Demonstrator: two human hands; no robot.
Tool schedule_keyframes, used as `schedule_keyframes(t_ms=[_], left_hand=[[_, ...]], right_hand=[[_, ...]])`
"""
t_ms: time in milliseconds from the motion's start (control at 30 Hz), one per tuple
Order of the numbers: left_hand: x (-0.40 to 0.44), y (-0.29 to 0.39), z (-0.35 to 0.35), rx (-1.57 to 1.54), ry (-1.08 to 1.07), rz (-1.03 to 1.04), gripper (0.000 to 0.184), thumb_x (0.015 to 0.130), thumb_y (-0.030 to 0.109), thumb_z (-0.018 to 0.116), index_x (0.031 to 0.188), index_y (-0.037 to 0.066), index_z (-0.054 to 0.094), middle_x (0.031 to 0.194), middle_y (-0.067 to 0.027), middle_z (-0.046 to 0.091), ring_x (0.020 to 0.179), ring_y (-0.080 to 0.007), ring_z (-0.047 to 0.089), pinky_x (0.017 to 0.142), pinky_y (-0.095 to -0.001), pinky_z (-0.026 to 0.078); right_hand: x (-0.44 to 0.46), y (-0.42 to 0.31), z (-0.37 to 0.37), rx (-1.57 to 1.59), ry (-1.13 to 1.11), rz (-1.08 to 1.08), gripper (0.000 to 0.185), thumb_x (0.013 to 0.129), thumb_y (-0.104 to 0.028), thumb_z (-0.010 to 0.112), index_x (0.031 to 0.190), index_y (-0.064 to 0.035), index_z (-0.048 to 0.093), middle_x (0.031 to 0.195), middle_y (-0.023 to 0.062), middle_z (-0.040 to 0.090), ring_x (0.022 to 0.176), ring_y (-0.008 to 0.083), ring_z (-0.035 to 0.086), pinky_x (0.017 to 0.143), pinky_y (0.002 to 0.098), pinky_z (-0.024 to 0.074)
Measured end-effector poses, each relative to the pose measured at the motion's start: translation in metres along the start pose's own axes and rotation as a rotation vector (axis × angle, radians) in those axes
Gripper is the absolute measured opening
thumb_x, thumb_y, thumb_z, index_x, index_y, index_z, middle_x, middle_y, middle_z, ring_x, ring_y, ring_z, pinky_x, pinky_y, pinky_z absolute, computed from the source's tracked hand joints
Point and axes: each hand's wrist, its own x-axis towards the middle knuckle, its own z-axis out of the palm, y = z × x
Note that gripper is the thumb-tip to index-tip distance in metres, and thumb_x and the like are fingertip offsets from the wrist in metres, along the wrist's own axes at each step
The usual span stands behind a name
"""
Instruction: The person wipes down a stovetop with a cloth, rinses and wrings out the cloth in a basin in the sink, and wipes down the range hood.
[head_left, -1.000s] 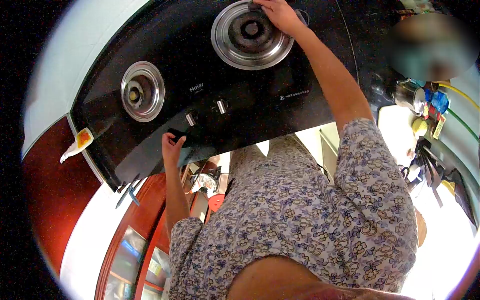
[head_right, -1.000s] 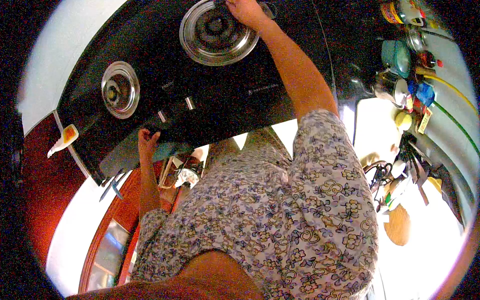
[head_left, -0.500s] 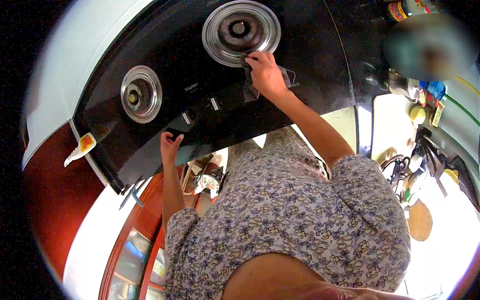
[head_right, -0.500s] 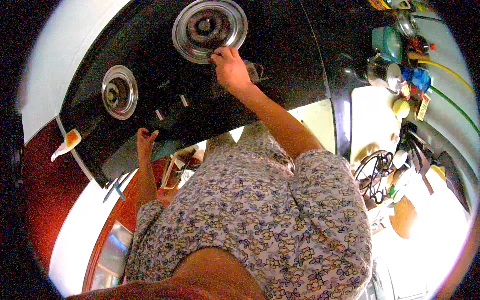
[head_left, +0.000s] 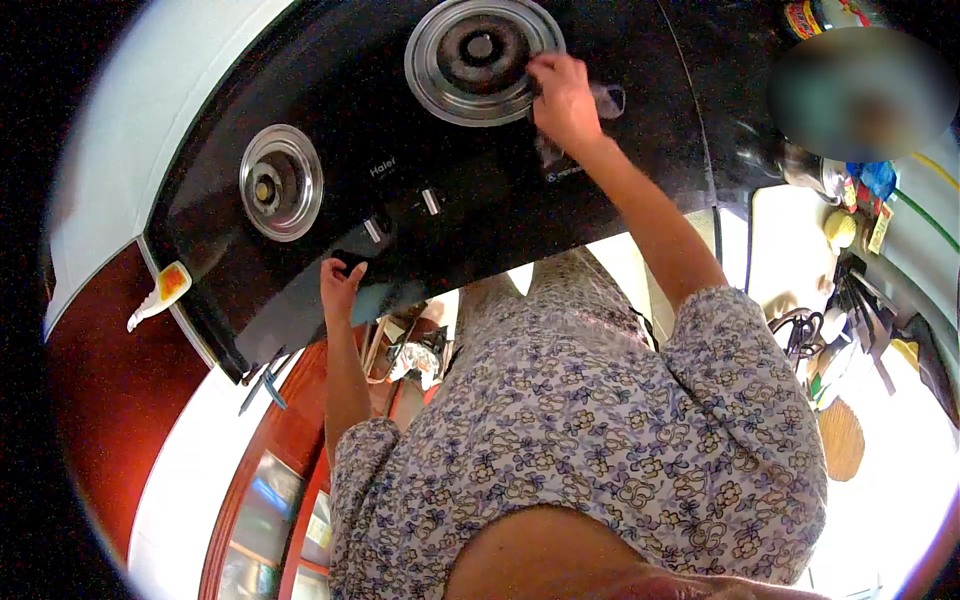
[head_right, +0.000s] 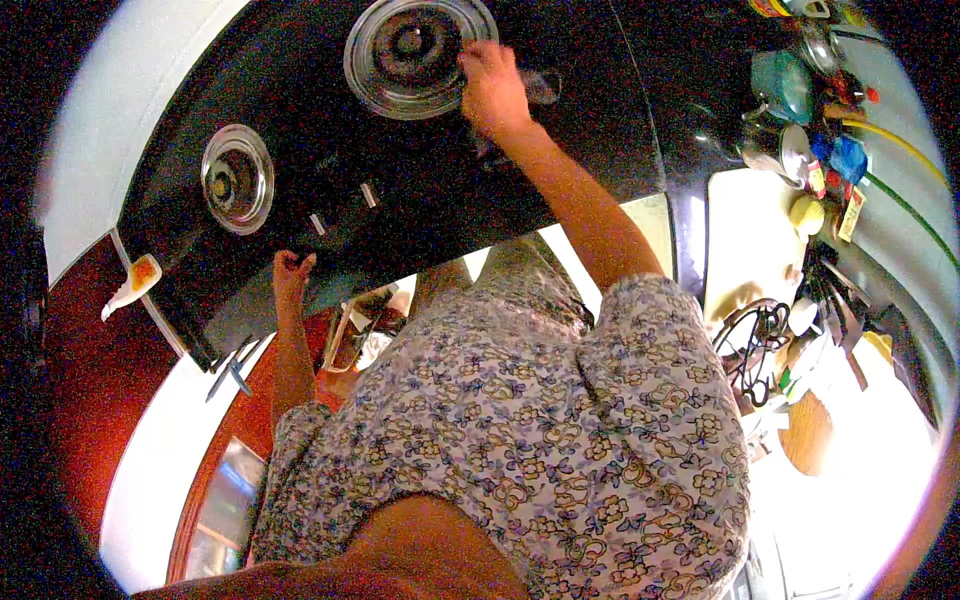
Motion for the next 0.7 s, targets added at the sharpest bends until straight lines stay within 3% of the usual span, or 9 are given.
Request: schedule_keyframes(t_ms=[67,167,300,500,533,633,700], left_hand=[[0.001,0.001,0.0,-0.02,-0.013,0.016,0.038,0.067,0.022,0.076,0.082,0.009,0.044,0.063,0.0043,0.037,0.052,-0.0056,0.037,0.045,-0.0209,0.032],[0.0,0.004,-0.001,0.089,0.009,0.05,0.038,0.068,0.023,0.076,0.082,0.009,0.044,0.062,0.0045,0.037,0.05,-0.0057,0.037,0.044,-0.0209,0.032],[-0.007,0.017,0.001,0.087,0.015,0.03,0.038,0.068,0.025,0.076,0.081,0.009,0.044,0.062,0.0042,0.037,0.051,-0.006,0.037,0.045,-0.0206,0.032],[0.003,-0.003,0.0,0.192,0.033,0.031,0.039,0.067,0.026,0.076,0.081,0.009,0.044,0.062,0.003,0.037,0.052,-0.0076,0.038,0.046,-0.0223,0.034],[0.002,-0.001,0.0,0.191,0.031,0.015,0.039,0.067,0.026,0.076,0.081,0.009,0.044,0.062,0.0027,0.037,0.052,-0.0078,0.038,0.046,-0.0227,0.034],[0.0,0.007,-0.001,0.109,0.002,-0.026,0.039,0.067,0.027,0.076,0.08,0.009,0.044,0.063,0.0022,0.038,0.053,-0.0083,0.038,0.047,-0.0239,0.034],[-0.007,0.021,-0.001,0.11,0.003,-0.04,0.039,0.067,0.027,0.076,0.08,0.008,0.044,0.065,0.0022,0.038,0.053,-0.0082,0.037,0.048,-0.0236,0.034]], right_hand=[[-0.017,-0.009,-0.012,0.188,-0.058,0.033,0.045,0.06,0.003,0.056,0.104,-0.006,0.055,0.104,0.0134,0.056,0.097,0.0344,0.049,0.089,0.0398,0.042],[-0.004,0.001,-0.023,0.179,0.124,0.07,0.044,0.063,0.005,0.055,0.106,-0.006,0.056,0.102,0.0115,0.058,0.096,0.0314,0.052,0.085,0.0384,0.0434],[0.04,0.014,-0.014,0.085,0.162,0.042,0.044,0.066,0.004,0.053,0.109,-0.0064,0.052,0.1,0.0124,0.058,0.096,0.0322,0.052,0.083,0.0393,0.0438],[0.012,0.012,-0.012,-0.028,0.003,-0.098,0.043,0.067,0.007,0.051,0.108,-0.0058,0.052,0.097,0.0131,0.059,0.097,0.0313,0.052,0.084,0.0387,0.0441],[0.006,0.015,-0.013,-0.042,-0.105,-0.1,0.04,0.067,0.0,0.055,0.106,-0.0087,0.053,0.098,0.0139,0.059,0.097,0.0332,0.052,0.086,0.0391,0.043],[0.004,0.019,-0.021,0.091,-0.256,-0.035,0.038,0.068,0.0,0.055,0.105,-0.0111,0.055,0.099,0.0145,0.058,0.096,0.0335,0.053,0.085,0.0402,0.044],[0.017,0.03,-0.022,0.17,-0.018,0.005,0.044,0.07,0.004,0.054,0.111,-0.0106,0.054,0.103,0.0072,0.06,0.097,0.0276,0.054,0.082,0.0354,0.0461]])
